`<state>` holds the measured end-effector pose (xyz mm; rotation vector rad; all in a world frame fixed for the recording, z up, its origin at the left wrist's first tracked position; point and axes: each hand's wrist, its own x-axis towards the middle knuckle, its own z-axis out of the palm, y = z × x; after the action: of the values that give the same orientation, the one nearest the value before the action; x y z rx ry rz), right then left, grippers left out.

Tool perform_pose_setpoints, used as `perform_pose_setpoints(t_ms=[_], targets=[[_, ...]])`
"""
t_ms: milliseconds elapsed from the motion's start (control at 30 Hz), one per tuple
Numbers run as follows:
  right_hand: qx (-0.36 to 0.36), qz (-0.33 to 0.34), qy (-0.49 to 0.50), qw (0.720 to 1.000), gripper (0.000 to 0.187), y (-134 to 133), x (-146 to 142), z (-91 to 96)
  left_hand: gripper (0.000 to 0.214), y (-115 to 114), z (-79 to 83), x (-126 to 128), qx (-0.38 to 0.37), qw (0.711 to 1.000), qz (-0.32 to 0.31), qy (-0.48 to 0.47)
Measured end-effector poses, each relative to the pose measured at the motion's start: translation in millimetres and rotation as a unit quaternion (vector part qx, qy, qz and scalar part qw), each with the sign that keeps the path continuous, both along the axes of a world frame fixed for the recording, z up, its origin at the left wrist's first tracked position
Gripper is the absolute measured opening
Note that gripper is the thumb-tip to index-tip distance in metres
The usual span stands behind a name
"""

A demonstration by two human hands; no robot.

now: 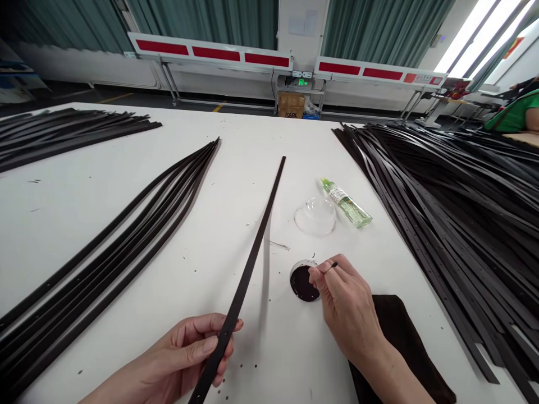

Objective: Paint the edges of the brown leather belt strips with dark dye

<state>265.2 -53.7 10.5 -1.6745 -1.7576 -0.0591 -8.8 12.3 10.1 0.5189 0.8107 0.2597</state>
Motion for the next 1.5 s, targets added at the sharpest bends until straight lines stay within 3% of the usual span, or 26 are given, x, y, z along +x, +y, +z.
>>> perform_pose_setpoints(t_ms=[267, 533, 633, 733, 833, 967, 1067, 1133, 1200, 1267, 1400, 1500], targets=[[0.005, 0.010, -0.006, 1.000, 0.024, 1, -2, -0.6, 0.024, 0, 7.8, 2, 0.013, 1.000, -0.009, -0.014], [0.003, 0.013, -0.004, 1.000, 0.022, 2, -1, -3.6, 0.024, -1, 4.2, 1, 0.013, 1.000, -0.009, -0.019], [0.003, 0.002, 0.033, 0.999, 0.025, 0, -2, 1.4, 0.024, 0, 2.5, -1, 0.017, 1.000, -0.011, -0.019], [-0.007, -0.058, 0.138, 0.989, 0.030, -5, -3, 8.8, 0.025, 1, 1.4, -2, 0.029, 0.999, -0.022, -0.015], [-0.030, -0.125, 0.316, 0.940, 0.034, -10, -6, 13.4, 0.025, 2, 1.3, -2, 0.037, 0.999, -0.030, -0.020], [-0.055, -0.119, 0.542, 0.830, 0.033, -13, -10, 16.3, 0.026, 3, 3.0, 0, 0.048, 0.997, -0.031, -0.051], [-0.070, -0.106, 0.618, 0.776, 0.030, -14, -17, 20.9, 0.025, 2, 4.3, 1, 0.056, 0.995, -0.036, -0.071], [-0.082, -0.087, 0.637, 0.761, 0.028, -16, -26, 24.0, 0.025, 1, 4.3, 1, 0.061, 0.994, -0.039, -0.077], [-0.095, -0.065, 0.632, 0.766, 0.028, -20, -38, 25.3, 0.026, 0, 2.9, 1, 0.064, 0.993, -0.044, -0.086], [-0.090, -0.057, 0.597, 0.795, 0.029, -25, -52, 24.6, 0.027, -1, 0.4, 1, 0.061, 0.991, -0.053, -0.103], [-0.053, -0.044, 0.401, 0.914, 0.029, -37, -76, 22.2, 0.028, 0, -4.5, 0, 0.052, 0.989, -0.065, -0.119], [-0.006, 0.032, 0.274, 0.961, 0.027, -41, -85, 19.6, 0.029, 0, -5.8, 1, 0.049, 0.990, -0.058, -0.117]])
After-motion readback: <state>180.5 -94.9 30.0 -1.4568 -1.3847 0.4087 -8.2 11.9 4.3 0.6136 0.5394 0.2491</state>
